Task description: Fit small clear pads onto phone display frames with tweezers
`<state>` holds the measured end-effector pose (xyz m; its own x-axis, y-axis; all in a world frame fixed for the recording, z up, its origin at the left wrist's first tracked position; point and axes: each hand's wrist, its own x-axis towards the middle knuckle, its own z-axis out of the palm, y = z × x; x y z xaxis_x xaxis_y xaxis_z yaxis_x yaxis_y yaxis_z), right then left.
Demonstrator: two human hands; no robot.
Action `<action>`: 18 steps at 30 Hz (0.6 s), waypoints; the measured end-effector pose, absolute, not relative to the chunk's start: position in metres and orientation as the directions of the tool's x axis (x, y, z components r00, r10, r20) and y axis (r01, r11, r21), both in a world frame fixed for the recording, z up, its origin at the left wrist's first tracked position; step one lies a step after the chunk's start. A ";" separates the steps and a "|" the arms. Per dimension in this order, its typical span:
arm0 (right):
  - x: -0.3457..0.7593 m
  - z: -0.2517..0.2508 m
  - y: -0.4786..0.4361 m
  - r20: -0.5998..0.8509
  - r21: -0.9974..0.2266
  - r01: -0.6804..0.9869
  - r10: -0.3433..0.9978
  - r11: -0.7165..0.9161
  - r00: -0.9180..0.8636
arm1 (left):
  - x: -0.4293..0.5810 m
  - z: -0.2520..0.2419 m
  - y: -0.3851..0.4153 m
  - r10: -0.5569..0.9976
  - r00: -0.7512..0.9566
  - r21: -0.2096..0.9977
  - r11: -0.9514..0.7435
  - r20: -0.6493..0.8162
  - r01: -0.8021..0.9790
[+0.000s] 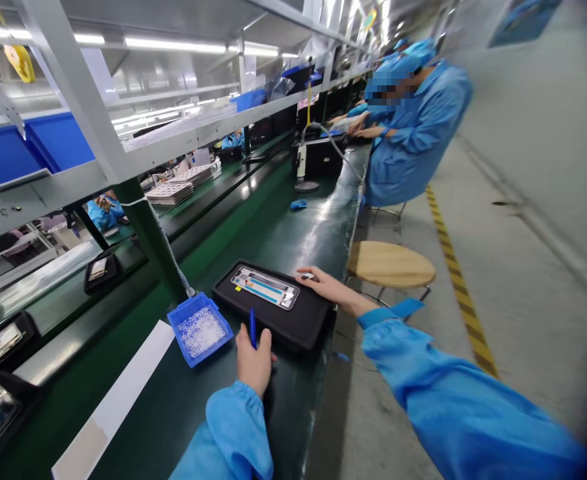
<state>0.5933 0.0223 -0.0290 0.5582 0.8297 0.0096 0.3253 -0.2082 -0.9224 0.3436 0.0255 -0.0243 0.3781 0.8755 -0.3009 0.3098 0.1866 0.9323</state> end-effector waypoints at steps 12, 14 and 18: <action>0.570 -0.020 -0.024 -0.138 -0.990 -0.079 0.868 -0.114 0.477 | 0.352 -0.036 0.020 0.873 0.391 0.937 0.176 -0.290 0.302; 0.562 -0.010 -0.036 -0.116 -0.991 -0.122 0.857 -0.063 0.503 | 0.346 -0.025 0.019 0.874 0.420 0.956 0.145 -0.245 0.256; 0.544 0.025 -0.069 -0.048 -0.988 -0.148 0.837 0.039 0.544 | 0.326 0.016 0.008 0.875 0.480 0.989 -0.003 -0.068 0.146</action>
